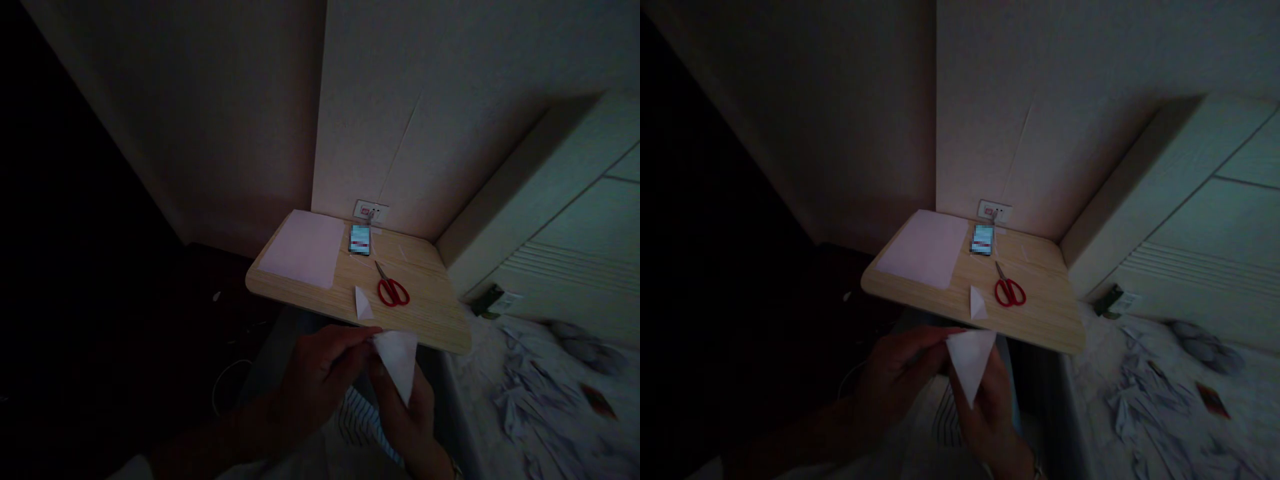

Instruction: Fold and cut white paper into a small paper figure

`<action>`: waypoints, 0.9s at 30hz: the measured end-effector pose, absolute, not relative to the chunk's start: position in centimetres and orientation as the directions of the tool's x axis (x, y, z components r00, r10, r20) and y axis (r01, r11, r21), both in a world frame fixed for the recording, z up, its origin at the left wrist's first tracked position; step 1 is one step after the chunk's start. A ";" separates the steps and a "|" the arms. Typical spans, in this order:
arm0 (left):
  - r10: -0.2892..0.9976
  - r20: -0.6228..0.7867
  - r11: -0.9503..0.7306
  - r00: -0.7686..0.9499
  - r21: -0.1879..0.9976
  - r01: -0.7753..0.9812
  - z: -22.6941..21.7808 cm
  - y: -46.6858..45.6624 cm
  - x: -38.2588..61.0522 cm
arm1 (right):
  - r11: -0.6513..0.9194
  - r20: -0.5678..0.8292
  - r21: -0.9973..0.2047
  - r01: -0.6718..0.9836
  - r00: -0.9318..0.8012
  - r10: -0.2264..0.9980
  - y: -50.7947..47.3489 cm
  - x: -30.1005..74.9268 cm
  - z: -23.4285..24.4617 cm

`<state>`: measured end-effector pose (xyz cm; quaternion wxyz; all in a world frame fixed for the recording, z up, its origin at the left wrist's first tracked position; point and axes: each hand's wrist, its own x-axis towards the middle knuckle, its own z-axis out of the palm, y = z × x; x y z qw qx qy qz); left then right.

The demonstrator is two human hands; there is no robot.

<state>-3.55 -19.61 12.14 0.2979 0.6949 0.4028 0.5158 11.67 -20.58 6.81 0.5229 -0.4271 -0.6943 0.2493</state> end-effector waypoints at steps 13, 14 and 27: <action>0.565 0.747 -0.708 0.352 0.219 0.671 12.2 -18.6 -4.2 | 0.571 0.651 -0.535 0.622 -0.126 0.748 -19.7 12.9 12.6; 0.563 0.746 -0.708 0.357 0.211 0.674 12.3 -18.7 -4.2 | 0.580 0.641 -0.507 0.637 -0.171 0.748 -19.6 12.9 12.9; 0.590 0.695 -0.728 0.412 0.238 0.643 12.3 -18.8 -4.1 | 0.593 0.551 -0.456 0.663 -0.313 0.774 -19.2 12.9 14.0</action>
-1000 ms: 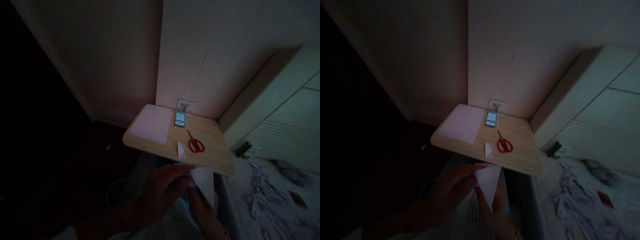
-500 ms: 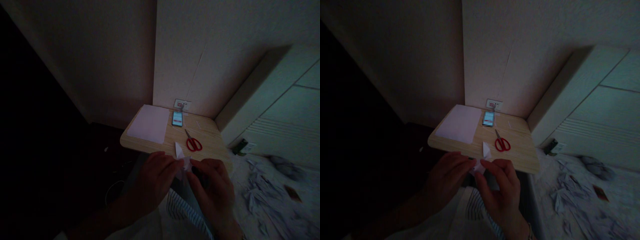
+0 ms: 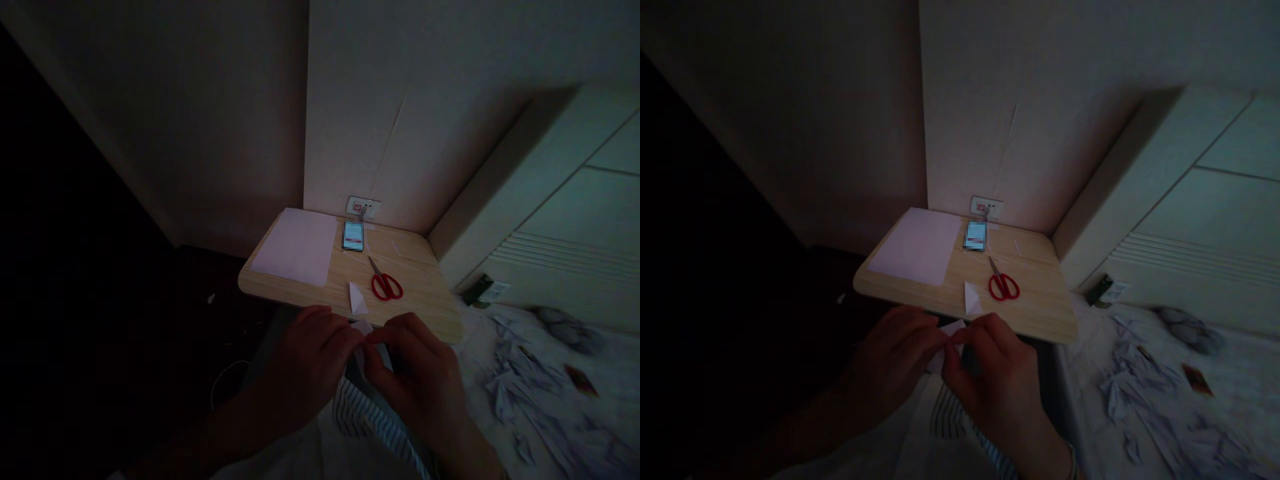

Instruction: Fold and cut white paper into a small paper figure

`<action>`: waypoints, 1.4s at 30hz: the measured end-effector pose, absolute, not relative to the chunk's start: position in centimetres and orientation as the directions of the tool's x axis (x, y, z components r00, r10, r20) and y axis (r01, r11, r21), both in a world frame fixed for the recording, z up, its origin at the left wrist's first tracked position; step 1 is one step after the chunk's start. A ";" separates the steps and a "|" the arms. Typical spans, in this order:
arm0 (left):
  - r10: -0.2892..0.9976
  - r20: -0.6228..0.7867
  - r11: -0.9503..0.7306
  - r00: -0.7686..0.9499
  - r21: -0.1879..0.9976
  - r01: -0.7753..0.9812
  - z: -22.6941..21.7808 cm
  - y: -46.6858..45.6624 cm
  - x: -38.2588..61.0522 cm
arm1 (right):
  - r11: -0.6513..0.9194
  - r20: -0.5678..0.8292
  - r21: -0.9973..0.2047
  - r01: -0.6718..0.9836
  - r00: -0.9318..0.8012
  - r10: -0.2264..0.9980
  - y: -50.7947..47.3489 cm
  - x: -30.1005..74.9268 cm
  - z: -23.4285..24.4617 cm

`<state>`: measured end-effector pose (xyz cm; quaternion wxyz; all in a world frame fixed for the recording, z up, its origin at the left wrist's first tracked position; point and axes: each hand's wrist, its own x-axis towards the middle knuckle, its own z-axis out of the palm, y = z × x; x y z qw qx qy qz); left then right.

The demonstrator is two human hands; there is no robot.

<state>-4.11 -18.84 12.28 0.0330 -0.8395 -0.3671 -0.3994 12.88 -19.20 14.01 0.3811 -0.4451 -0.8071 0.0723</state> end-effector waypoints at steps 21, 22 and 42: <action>0.656 0.653 -0.689 0.378 0.315 0.653 13.2 -19.0 -5.1 | 0.483 0.380 -0.623 0.616 -0.301 0.875 -19.1 12.8 14.5; 0.672 0.649 -0.677 0.357 0.344 0.650 13.2 -19.0 -5.4 | 0.463 0.366 -0.646 0.607 -0.285 0.886 -19.0 12.9 14.4; 0.867 0.395 -0.495 0.305 0.757 0.426 12.9 -18.1 -6.5 | 0.231 0.130 -0.872 0.431 -0.253 0.959 -18.4 12.7 14.2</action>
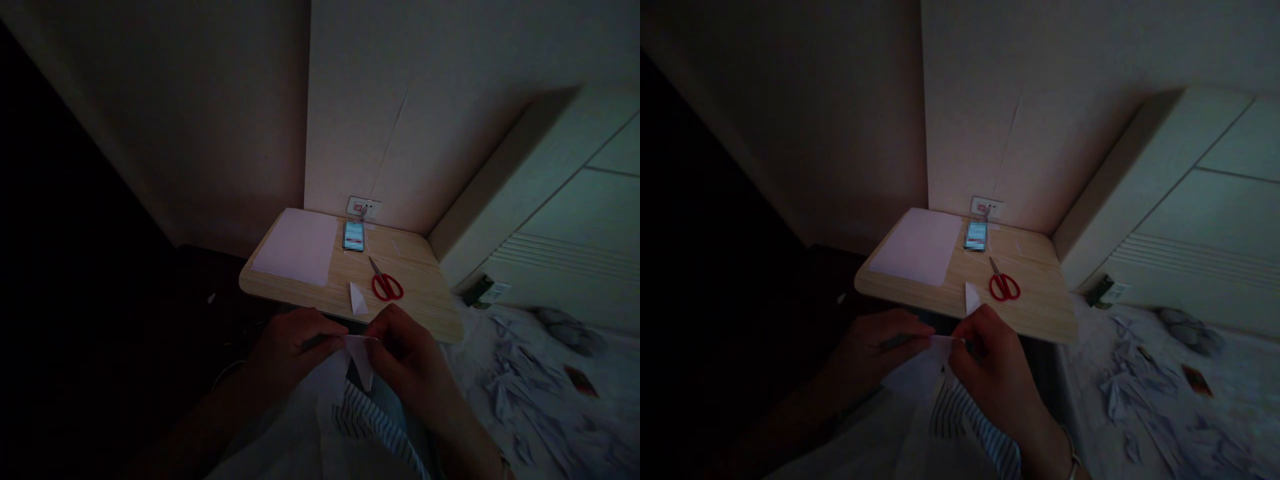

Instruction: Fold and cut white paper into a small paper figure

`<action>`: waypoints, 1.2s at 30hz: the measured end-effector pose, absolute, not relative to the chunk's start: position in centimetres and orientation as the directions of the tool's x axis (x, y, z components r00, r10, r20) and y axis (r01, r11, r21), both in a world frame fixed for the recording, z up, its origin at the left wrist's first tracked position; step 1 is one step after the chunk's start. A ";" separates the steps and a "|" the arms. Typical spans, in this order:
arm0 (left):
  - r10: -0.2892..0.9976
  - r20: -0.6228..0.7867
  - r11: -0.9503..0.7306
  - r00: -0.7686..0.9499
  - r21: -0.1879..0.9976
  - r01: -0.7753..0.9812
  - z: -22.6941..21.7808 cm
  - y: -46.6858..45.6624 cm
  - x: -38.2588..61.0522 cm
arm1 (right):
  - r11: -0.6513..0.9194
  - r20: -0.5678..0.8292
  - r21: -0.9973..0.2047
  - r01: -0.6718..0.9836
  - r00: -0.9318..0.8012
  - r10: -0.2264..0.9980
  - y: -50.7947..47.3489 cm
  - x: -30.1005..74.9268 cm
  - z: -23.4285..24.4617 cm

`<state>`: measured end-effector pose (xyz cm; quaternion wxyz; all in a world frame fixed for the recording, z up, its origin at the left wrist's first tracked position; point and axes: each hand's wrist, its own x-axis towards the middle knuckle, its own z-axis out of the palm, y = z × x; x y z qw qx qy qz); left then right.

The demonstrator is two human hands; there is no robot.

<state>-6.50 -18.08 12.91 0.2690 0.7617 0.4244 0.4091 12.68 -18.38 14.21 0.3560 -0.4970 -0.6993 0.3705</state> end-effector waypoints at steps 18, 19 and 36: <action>0.981 0.067 -0.123 0.182 0.941 0.317 13.1 -18.3 -6.0 | 0.342 0.208 -0.828 0.445 -0.323 0.923 -18.1 12.5 14.4; 0.983 0.034 -0.087 0.179 0.950 0.300 13.1 -18.3 -6.1 | 0.340 0.202 -0.827 0.448 -0.327 0.923 -18.1 12.5 14.5; 0.891 0.236 -0.442 0.388 0.647 0.621 12.7 -18.1 -5.0 | 0.402 0.257 -0.746 0.531 -0.328 0.909 -18.0 12.3 13.8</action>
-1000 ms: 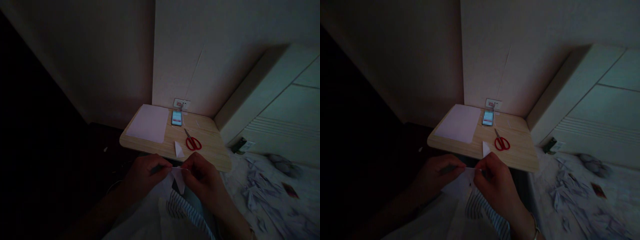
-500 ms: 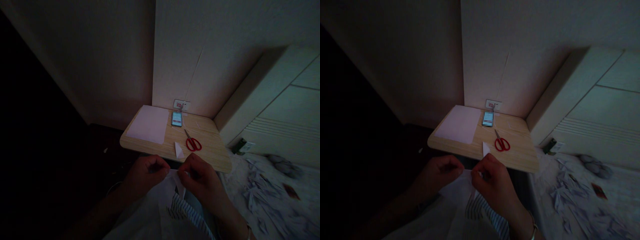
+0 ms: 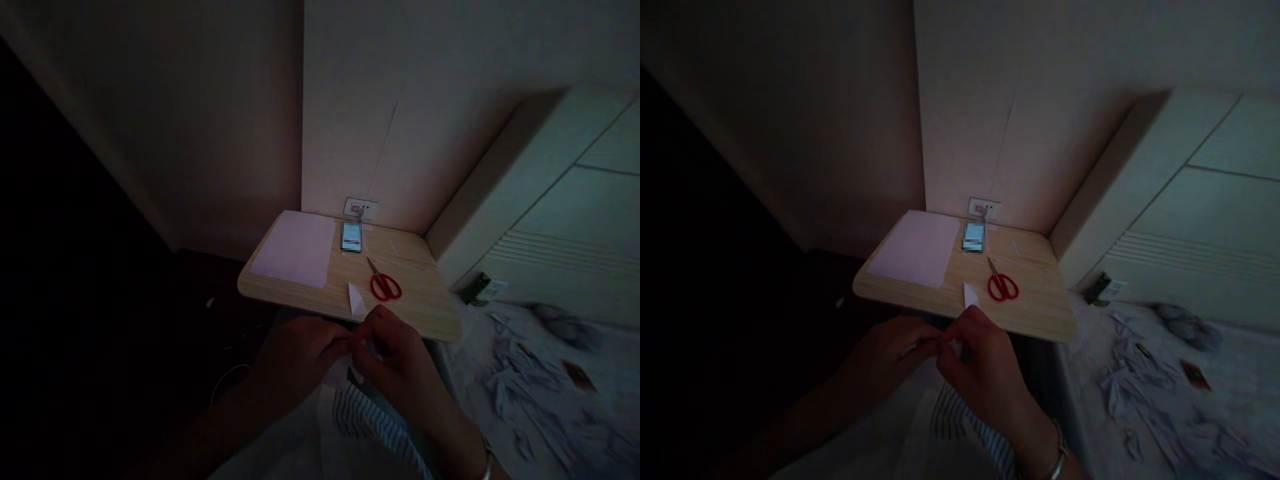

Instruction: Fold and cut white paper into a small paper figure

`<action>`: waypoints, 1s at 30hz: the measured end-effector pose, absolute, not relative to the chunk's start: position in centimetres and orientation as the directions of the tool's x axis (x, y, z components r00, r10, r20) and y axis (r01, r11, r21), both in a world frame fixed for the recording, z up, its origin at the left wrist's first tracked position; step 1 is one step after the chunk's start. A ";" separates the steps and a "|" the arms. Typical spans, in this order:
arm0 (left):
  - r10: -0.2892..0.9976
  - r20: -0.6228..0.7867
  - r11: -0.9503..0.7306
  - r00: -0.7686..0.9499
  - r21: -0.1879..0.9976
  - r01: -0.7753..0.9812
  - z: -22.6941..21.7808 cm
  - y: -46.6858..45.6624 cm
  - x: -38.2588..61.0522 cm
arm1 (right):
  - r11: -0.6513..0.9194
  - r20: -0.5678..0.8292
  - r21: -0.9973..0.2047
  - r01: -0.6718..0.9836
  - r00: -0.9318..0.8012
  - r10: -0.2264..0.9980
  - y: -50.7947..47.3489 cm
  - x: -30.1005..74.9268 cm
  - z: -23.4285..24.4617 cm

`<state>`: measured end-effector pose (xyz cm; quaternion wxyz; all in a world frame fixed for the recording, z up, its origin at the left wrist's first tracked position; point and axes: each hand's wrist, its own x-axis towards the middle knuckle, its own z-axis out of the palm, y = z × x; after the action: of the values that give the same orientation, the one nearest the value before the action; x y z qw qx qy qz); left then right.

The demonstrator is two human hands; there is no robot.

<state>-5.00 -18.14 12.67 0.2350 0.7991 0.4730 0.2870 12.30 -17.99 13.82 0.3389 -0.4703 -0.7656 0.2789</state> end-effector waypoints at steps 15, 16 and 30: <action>0.928 0.361 -0.366 0.087 0.850 0.378 12.5 -18.6 -4.6 | -0.183 -0.129 -0.920 -0.348 -0.173 0.976 -19.9 12.1 10.4; 0.920 0.380 -0.387 0.099 0.835 0.392 12.4 -18.7 -4.5 | -0.243 -0.170 -0.876 -0.416 -0.207 0.964 -19.9 11.7 10.2; 0.634 0.714 -0.730 0.296 0.428 0.532 12.1 -19.2 -4.5 | -0.493 -0.343 -0.634 -0.595 -0.355 0.870 -19.9 11.6 10.3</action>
<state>-4.54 -19.23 12.12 0.0544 0.8032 0.3631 0.4691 11.61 -19.88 10.34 0.4594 -0.3335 -0.2057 0.7971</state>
